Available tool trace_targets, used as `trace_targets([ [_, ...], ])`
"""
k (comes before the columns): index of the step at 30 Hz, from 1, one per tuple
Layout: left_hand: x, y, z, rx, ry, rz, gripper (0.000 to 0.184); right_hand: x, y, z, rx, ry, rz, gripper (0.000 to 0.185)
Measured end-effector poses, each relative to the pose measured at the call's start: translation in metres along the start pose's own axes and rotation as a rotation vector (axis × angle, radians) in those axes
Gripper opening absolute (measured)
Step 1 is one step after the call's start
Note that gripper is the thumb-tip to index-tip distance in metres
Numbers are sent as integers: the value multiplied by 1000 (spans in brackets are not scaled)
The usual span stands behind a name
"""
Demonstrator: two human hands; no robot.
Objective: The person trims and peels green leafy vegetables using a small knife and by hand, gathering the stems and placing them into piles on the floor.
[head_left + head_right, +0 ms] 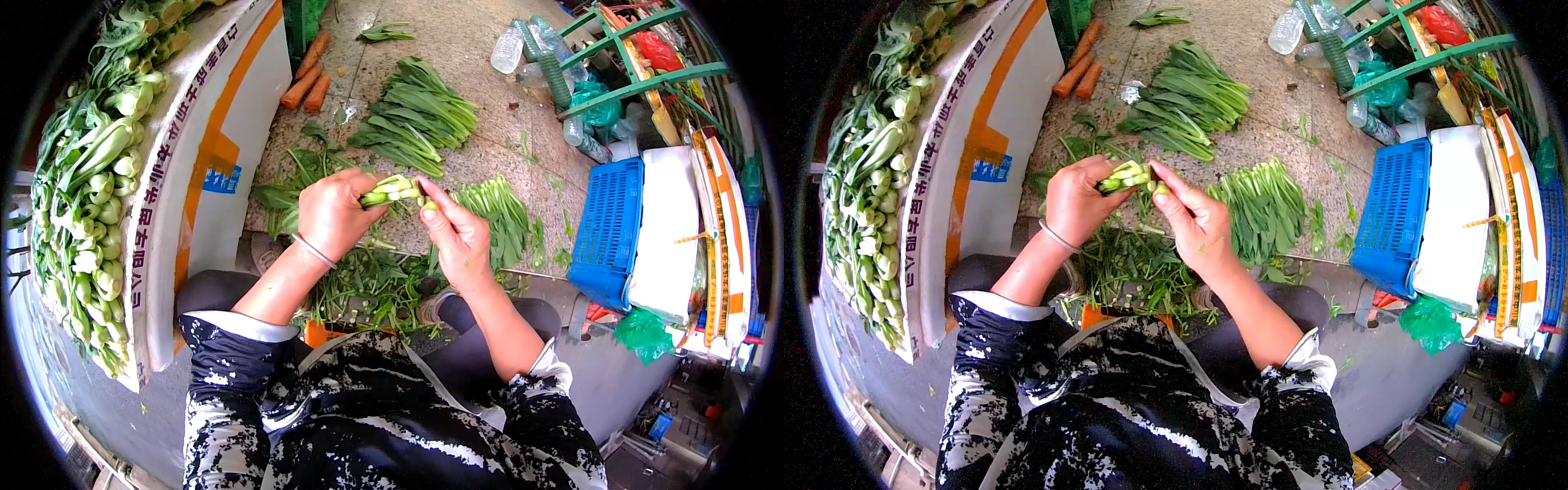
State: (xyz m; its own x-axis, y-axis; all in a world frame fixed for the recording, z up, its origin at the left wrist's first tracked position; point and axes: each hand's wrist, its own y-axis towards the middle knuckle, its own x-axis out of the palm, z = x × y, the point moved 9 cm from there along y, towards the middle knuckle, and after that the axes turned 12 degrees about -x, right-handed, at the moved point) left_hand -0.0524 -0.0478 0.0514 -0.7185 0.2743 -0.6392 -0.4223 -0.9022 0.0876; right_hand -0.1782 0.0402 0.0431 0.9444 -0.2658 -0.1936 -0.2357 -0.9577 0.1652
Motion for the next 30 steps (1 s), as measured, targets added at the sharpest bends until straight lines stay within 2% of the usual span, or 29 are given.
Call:
trace_targets([
  [3,-1,-2,5,64,126,10,27,-13,1,4,61,-105,77,37],
  [5,-2,-3,8,87,165,32,28,-4,6,-14,-114,-110,-11,40],
  [6,-3,-4,10,111,206,54,30,4,3,-10,25,-15,-74,43],
  [9,-3,-7,15,184,273,108,32,10,0,3,134,-14,-113,46],
  [11,-2,-8,15,205,294,117,33,9,4,-5,68,-18,-109,45],
  [13,-1,-9,15,225,316,128,34,10,1,6,143,-53,-190,44],
  [16,4,-10,13,233,347,103,34,7,-3,19,203,80,-124,40],
  [17,6,-9,12,225,340,79,33,4,-3,22,204,79,-122,40],
  [19,8,-10,10,216,333,54,33,9,-7,32,400,525,-45,38],
  [20,10,-9,7,196,360,35,27,3,-6,34,422,477,61,38],
  [21,12,-8,4,176,387,17,22,3,-6,36,423,477,61,38],
  [22,11,-8,5,176,386,16,22,-6,-2,36,361,394,123,39],
  [24,22,-2,-16,-97,335,-197,30,-15,0,40,318,339,166,43],
  [25,25,0,-20,-95,335,-198,30,-15,-1,48,318,339,168,43],
  [27,41,3,-38,-388,-608,-429,28,-19,-5,66,357,346,239,47],
  [28,45,0,-38,-483,-820,-511,30,-19,-6,67,353,347,239,47],
  [29,40,1,-35,-480,-819,-509,30,-3,-13,72,449,286,31,50],
  [30,45,-2,-33,-583,-1008,-593,29,12,-21,75,543,222,-178,53],
])
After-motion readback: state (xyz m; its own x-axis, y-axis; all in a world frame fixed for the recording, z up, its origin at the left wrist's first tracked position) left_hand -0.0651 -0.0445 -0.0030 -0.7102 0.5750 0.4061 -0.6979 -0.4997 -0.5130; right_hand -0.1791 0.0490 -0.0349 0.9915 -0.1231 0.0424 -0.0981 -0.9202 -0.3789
